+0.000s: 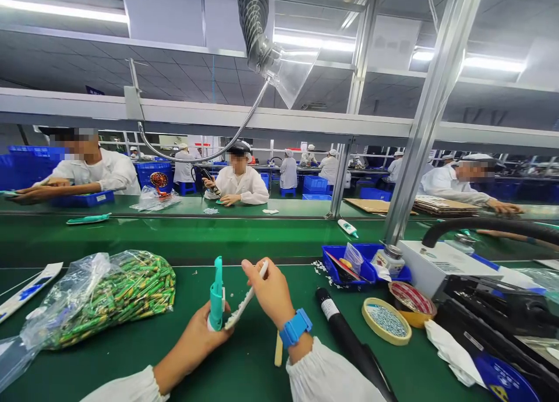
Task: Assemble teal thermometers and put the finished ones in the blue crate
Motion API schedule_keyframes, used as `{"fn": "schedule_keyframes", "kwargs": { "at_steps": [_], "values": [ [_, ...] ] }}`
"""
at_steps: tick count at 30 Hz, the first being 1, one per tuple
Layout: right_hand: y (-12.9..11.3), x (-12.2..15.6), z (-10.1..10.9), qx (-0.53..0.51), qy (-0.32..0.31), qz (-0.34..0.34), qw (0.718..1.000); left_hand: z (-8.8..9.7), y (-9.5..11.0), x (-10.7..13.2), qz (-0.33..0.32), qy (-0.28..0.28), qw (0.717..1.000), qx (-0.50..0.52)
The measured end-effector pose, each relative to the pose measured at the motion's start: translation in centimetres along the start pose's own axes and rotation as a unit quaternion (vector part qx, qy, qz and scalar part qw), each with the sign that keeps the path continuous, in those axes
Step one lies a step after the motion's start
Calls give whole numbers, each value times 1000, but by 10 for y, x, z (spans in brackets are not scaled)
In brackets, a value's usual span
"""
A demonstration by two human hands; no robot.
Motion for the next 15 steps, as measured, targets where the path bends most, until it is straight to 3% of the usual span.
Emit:
{"fn": "schedule_keyframes", "kwargs": {
  "at_steps": [3,6,11,15],
  "values": [
    [13,-3,9,2,26,-11,1000,27,-4,3,7,27,1000,-11],
    [25,-4,4,24,31,-5,999,47,-6,6,4,48,999,-26],
    [38,2,-17,91,-31,-6,995,51,5,8,-50,51,995,-69],
    [22,24,-15,124,-59,-6,990,47,22,11,-98,61,987,-112]
  ]
}}
Point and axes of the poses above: each hand's wrist, its own x-axis away from the middle knuckle, its own z-axis out of the back of the hand, y = z × x, the point moved 9 cm from there along -x, towards the middle knuckle, and after that the axes turned 12 degrees about -y, right-handed, at the moved point
